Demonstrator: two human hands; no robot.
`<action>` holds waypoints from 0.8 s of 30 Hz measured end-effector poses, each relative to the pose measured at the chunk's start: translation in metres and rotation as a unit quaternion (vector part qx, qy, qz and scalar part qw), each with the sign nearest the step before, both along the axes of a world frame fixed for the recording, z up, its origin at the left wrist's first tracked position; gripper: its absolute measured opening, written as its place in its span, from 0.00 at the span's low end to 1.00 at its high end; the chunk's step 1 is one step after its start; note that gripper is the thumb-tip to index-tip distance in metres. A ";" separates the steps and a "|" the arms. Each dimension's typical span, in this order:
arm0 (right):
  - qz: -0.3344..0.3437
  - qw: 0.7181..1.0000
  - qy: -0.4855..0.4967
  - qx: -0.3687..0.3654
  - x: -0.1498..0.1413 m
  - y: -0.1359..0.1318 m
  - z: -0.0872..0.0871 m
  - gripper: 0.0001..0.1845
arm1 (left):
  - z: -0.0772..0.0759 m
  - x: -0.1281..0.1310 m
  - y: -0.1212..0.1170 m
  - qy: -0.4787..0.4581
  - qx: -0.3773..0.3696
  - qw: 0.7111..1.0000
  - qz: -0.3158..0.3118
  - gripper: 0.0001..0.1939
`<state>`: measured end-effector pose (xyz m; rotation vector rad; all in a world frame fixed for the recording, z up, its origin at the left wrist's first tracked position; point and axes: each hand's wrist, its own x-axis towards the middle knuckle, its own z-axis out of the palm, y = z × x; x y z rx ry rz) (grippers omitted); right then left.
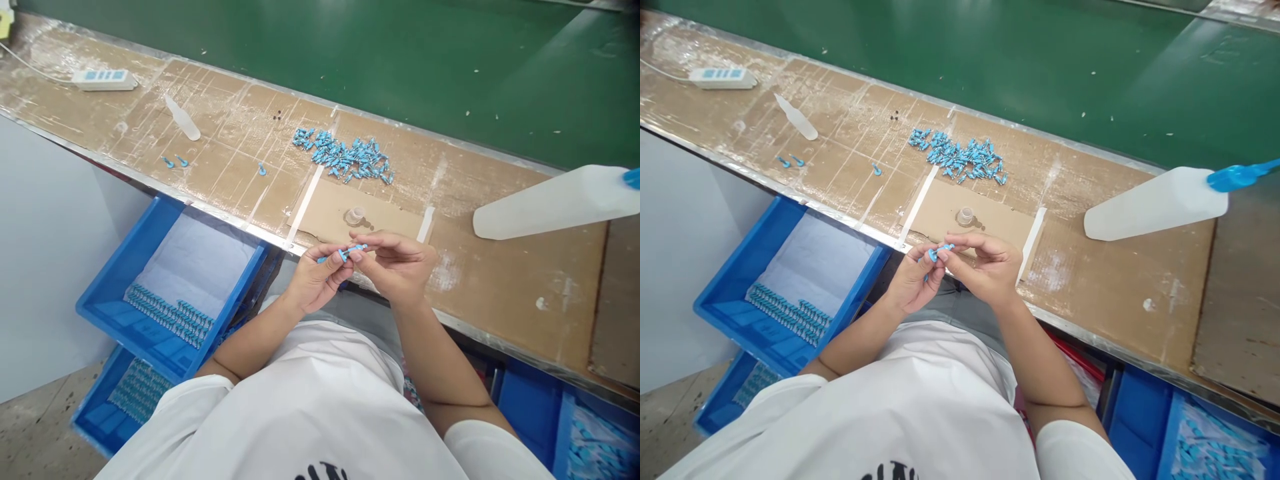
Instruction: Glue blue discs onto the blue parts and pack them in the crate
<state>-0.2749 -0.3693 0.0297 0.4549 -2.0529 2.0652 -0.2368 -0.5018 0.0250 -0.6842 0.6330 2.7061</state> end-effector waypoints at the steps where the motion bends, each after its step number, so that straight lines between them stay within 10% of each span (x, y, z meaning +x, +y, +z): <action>1: -0.001 1.000 0.007 -0.003 0.000 0.000 -0.001 0.10 | 0.001 0.001 0.000 0.003 0.006 1.000 -0.010 0.10; 24: 0.090 0.993 0.053 -0.051 -0.007 -0.008 0.010 0.11 | 0.004 0.008 0.000 0.060 -0.013 0.998 -0.011 0.14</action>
